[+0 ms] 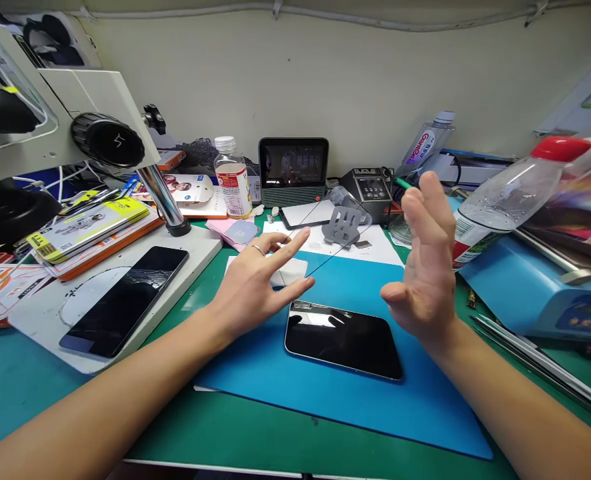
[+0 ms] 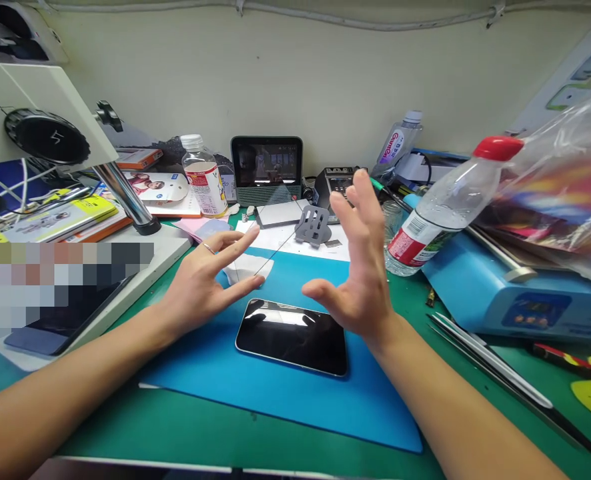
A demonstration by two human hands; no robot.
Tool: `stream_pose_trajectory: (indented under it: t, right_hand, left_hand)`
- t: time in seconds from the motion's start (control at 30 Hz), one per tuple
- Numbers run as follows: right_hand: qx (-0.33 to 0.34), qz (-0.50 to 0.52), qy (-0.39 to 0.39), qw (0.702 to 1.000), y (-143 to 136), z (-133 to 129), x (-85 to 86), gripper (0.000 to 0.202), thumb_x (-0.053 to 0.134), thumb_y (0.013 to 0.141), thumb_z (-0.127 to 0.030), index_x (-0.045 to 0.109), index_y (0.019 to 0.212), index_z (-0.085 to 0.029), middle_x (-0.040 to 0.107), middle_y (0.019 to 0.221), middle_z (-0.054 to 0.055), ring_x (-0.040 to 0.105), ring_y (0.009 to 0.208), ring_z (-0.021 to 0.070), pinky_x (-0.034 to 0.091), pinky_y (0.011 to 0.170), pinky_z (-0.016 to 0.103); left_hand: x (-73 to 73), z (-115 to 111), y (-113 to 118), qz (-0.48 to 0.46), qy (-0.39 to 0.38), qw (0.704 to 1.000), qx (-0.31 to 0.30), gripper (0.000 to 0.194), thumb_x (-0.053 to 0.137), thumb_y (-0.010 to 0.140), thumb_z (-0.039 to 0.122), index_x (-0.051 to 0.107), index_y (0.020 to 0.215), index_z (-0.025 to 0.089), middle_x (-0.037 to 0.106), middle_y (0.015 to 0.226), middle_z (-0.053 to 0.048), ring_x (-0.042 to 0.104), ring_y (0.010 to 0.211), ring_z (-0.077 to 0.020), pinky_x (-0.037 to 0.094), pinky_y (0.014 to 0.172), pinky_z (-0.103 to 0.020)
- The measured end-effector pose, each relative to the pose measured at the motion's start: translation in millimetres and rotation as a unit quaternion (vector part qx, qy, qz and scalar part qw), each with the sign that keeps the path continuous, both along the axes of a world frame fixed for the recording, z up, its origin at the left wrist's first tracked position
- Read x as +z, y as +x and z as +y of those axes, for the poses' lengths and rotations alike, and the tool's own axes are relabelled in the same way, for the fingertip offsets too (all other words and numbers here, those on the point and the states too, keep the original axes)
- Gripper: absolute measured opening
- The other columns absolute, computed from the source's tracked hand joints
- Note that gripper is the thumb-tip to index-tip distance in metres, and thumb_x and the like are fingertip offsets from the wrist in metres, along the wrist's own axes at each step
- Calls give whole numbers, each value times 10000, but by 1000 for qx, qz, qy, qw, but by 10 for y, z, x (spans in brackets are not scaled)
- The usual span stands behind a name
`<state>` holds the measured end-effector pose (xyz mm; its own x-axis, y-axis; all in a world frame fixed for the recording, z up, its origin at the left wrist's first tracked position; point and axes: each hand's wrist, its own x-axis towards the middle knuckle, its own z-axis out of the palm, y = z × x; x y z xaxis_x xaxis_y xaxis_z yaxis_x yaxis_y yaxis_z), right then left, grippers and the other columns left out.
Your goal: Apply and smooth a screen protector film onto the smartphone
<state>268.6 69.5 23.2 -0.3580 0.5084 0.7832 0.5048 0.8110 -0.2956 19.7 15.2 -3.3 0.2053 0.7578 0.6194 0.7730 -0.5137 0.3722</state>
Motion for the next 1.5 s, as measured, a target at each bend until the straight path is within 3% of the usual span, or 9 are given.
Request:
stream_pose_trajectory:
  t: [0.2, 0.4, 0.63, 0.9, 1.07, 1.23, 1.5]
  right_hand:
    - [31, -26, -7, 999, -12, 39, -9, 762, 413, 906, -761, 284, 1575, -420, 164, 1713, -7, 192, 1540, 438, 257, 1205, 678]
    - [38, -50, -20, 998, -38, 65, 14, 773, 523, 894, -714, 408, 1535, -298, 299, 1666, 109, 266, 1524, 412, 287, 1202, 638]
    - [54, -98, -85, 990, -29, 154, -43, 759, 656, 850, -655, 470, 1490, -291, 397, 1616, 130, 343, 1496, 371, 338, 1186, 599]
    - [65, -117, -143, 981, -58, 147, -61, 527, 689, 863, -574, 625, 1302, -290, 520, 1487, 124, 496, 1385, 340, 452, 1117, 559]
    - [55, -179, -97, 978, 76, 49, -142, 548, 728, 842, -539, 645, 1277, -217, 606, 1329, 165, 596, 1263, 332, 488, 1080, 539]
    - [50, -210, -21, 976, 291, -44, -218, 498, 715, 873, -477, 657, 1259, -169, 652, 1282, 201, 657, 1183, 338, 566, 987, 518]
    - [69, -194, 143, 968, 293, -76, -237, 440, 754, 869, -305, 643, 1272, -171, 697, 1237, 198, 667, 1173, 341, 573, 989, 497]
  left_hand:
    - [14, 18, -6, 82, -10, 996, 11, 605, 642, 934, 450, 508, 1489, 249, 627, 1257, -132, 648, 1057, -263, 553, 912, -437]
    - [-5, 1, 4, 94, -22, 995, 20, 548, 658, 930, 462, 560, 1444, 300, 633, 1350, -130, 646, 1165, -304, 542, 962, -472]
    - [-54, 16, 2, 100, -11, 995, 5, 490, 686, 914, 468, 633, 1367, 291, 640, 1389, -139, 643, 1209, -332, 520, 992, -529]
    - [-66, 76, -94, 69, 21, 997, -33, 408, 715, 893, 453, 721, 1244, 245, 688, 1322, -134, 674, 1146, -301, 527, 976, -489]
    - [-122, 65, -92, 92, 13, 992, -85, 401, 733, 880, 426, 729, 1227, 226, 689, 1314, -149, 677, 1133, -300, 517, 973, -490]
    - [-87, 7, -48, 72, 10, 986, -148, 383, 722, 888, 437, 747, 1195, 209, 710, 1266, -159, 678, 1108, -296, 520, 963, -486]
    - [-58, -29, -51, -6, -88, 977, -193, 394, 711, 891, 478, 748, 1205, 242, 701, 1300, -123, 663, 1175, -280, 502, 1024, -457]
